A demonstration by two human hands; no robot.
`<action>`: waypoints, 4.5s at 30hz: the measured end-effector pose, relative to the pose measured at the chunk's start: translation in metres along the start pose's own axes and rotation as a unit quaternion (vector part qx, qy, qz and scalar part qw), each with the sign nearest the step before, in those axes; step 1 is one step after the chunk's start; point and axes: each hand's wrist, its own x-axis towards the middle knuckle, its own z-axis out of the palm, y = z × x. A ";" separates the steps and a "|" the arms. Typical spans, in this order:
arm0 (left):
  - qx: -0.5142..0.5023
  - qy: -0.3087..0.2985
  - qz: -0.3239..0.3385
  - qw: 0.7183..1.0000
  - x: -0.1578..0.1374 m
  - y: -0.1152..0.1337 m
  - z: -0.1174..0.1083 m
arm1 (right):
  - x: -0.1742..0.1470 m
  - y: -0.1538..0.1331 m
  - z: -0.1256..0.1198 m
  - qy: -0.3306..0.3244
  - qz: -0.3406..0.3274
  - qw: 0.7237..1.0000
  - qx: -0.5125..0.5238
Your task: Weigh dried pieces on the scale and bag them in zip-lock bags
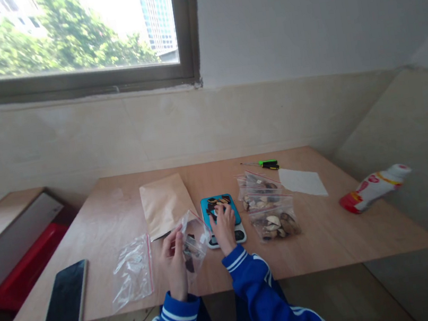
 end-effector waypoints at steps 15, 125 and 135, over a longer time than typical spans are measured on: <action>-0.006 -0.014 -0.022 1.000 -0.001 -0.004 0.004 | 0.016 0.014 -0.050 0.017 -0.045 0.990 0.132; -0.033 0.001 -0.014 0.999 -0.014 -0.010 -0.021 | 0.033 0.069 -0.028 -0.055 -0.123 0.986 0.094; -0.037 -0.002 -0.017 0.999 -0.014 -0.019 -0.029 | 0.035 0.059 -0.041 -0.032 -0.094 0.986 0.134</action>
